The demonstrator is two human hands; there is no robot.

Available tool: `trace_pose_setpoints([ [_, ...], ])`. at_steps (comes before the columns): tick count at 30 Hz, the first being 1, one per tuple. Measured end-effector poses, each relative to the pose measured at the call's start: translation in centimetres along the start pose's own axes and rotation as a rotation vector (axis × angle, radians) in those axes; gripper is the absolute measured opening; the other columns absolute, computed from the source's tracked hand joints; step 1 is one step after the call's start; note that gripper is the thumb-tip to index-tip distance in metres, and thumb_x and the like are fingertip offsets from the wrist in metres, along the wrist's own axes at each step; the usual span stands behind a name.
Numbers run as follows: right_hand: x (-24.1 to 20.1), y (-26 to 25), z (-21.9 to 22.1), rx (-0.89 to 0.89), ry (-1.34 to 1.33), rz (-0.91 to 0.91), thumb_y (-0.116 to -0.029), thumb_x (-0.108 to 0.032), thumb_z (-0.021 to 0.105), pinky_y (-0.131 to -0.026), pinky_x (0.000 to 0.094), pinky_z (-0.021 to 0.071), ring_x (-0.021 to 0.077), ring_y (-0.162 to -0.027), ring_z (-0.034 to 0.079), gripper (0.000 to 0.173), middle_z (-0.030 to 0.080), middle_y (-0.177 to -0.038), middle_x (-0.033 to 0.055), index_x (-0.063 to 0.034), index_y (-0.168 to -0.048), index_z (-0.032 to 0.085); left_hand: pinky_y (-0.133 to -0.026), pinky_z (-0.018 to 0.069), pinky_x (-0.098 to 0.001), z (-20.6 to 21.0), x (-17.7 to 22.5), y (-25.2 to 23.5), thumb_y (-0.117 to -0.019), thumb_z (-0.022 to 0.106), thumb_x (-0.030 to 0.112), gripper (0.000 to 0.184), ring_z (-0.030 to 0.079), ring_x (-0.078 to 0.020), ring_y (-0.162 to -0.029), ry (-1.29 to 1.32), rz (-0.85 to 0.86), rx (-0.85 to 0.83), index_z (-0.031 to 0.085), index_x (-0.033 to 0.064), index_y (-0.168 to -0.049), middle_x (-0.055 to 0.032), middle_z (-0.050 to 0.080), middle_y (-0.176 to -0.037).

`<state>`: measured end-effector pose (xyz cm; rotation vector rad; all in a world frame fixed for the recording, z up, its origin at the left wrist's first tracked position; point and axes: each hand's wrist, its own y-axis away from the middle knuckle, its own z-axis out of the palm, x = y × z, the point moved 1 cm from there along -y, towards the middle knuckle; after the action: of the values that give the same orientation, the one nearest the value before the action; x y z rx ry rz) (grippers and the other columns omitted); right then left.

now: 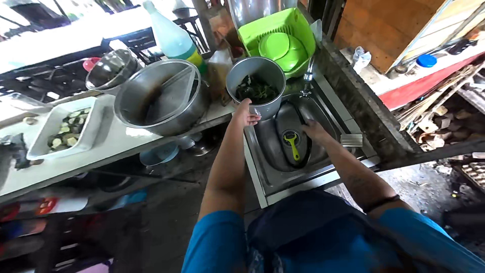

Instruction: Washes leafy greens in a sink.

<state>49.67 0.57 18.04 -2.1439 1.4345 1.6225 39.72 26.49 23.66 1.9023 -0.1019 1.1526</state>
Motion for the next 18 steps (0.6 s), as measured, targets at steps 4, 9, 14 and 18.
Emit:
trace_pose_setpoints([
  [4,-4.0,5.8,-3.2,0.173,-0.168,-0.1,-0.1095,-0.021,0.047,-0.065,0.037,0.0519,0.0179,-0.068,0.058,0.039,0.064,-0.088,0.0124,-0.0054,-0.145,0.053,-0.08,0.0547,-0.0391,0.1,-0.1,-0.2,-0.105,0.037,0.049,0.061,0.067,-0.0269,-0.094,0.014,-0.009,-0.004,0.037,0.0091,-0.151,-0.0228,0.062,-0.125],
  [9,-5.1,12.0,-8.5,0.289,-0.153,-0.19,-0.1105,-0.023,0.046,-0.047,0.0237,0.0426,0.0072,-0.049,0.047,0.033,0.056,-0.069,0.0015,-0.0049,-0.134,0.059,-0.072,0.0546,-0.0388,0.2,-0.3,-0.2,-0.1046,0.037,0.052,0.065,0.067,-0.0261,-0.081,0.02,0.0,0.035,0.026,0.0144,-0.156,-0.0226,0.066,-0.11],
  [14,-6.4,10.6,-11.8,0.395,-0.191,-0.194,-0.1096,-0.022,0.045,-0.046,0.0227,0.0438,0.0057,-0.048,0.048,0.035,0.057,-0.071,0.0002,-0.0055,-0.138,0.057,-0.07,0.0548,-0.0386,0.4,-0.3,0.0,-0.1064,0.035,0.048,0.069,0.067,-0.0278,-0.081,0.016,0.009,0.036,0.008,0.0187,-0.162,-0.027,0.064,-0.116],
  [18,-8.9,4.7,-14.6,0.438,-0.139,-0.194,-0.1091,-0.027,0.048,-0.049,0.0215,0.0458,0.0035,-0.05,0.049,0.029,0.06,-0.076,-0.0015,-0.0058,-0.124,0.061,-0.073,0.0564,-0.0392,0.7,-0.3,0.6,-0.1078,0.034,0.041,0.053,0.068,-0.0281,-0.086,-0.019,0.039,0.032,0.04,0.0083,-0.149,-0.0235,0.064,-0.119],
])
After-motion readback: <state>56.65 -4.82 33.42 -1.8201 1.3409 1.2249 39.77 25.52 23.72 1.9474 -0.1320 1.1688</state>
